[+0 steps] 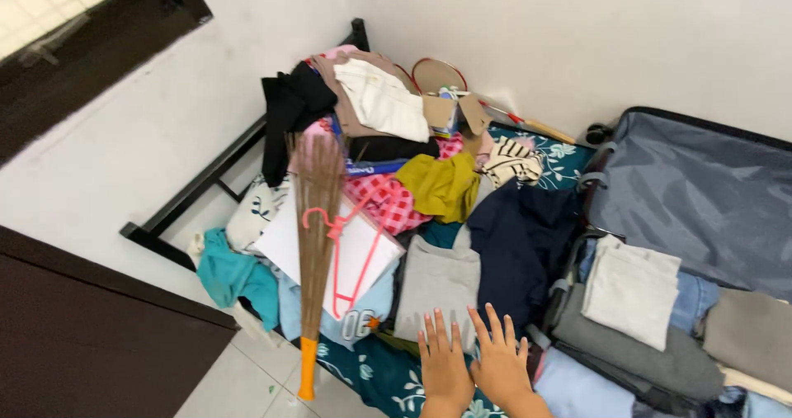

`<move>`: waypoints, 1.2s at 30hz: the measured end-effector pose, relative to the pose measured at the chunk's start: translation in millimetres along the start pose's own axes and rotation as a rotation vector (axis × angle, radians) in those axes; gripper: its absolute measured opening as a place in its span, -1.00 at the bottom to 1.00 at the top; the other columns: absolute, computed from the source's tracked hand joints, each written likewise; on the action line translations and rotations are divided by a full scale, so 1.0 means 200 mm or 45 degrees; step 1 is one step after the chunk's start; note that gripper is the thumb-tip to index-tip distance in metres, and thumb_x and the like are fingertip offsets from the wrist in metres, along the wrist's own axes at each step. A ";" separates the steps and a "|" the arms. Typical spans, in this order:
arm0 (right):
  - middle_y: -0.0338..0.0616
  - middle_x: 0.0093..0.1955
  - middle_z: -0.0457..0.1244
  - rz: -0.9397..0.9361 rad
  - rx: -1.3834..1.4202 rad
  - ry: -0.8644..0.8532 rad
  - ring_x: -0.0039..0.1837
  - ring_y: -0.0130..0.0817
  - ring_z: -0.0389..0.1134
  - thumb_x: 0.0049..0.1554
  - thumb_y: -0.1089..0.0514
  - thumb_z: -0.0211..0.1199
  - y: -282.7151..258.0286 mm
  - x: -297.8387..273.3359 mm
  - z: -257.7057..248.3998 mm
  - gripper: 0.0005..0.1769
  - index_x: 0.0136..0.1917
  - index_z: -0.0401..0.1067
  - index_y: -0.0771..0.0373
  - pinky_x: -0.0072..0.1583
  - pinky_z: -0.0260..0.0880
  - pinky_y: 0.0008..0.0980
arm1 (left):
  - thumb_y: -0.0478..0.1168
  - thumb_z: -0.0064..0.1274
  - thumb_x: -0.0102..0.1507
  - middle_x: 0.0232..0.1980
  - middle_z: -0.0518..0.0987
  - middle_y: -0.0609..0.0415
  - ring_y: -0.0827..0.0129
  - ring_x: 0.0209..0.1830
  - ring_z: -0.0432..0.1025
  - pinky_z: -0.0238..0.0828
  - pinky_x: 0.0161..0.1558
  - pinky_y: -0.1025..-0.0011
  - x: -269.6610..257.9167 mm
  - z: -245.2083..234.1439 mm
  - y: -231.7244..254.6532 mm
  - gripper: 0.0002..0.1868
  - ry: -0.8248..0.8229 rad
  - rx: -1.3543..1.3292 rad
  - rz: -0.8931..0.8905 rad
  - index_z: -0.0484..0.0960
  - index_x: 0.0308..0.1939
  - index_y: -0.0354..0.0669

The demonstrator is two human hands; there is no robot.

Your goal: Folding various articles of clothing and packing them into an open suitcase on a bed.

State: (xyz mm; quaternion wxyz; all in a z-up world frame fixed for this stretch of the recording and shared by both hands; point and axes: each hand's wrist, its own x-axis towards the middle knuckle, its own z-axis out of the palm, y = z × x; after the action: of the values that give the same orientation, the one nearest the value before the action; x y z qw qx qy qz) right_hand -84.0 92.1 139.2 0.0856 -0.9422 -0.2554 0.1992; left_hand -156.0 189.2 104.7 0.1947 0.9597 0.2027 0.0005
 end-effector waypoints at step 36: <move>-0.26 0.67 -0.18 0.276 0.062 -0.620 0.68 -0.04 -0.19 0.12 0.05 0.35 0.65 0.89 0.75 0.04 0.65 -0.23 -0.12 0.58 -0.04 0.02 | -0.05 0.10 0.21 0.69 -0.31 -0.12 -0.25 0.66 -0.47 -0.44 0.56 -0.08 0.68 0.67 -0.69 -0.11 -0.842 0.104 -0.003 0.10 0.60 0.25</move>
State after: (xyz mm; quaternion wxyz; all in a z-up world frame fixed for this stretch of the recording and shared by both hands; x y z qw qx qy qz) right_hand 51.9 81.8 -89.3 0.0225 -0.8860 -0.1611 0.4343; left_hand -74.7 308.4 -81.0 0.2114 0.9146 0.1296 -0.3193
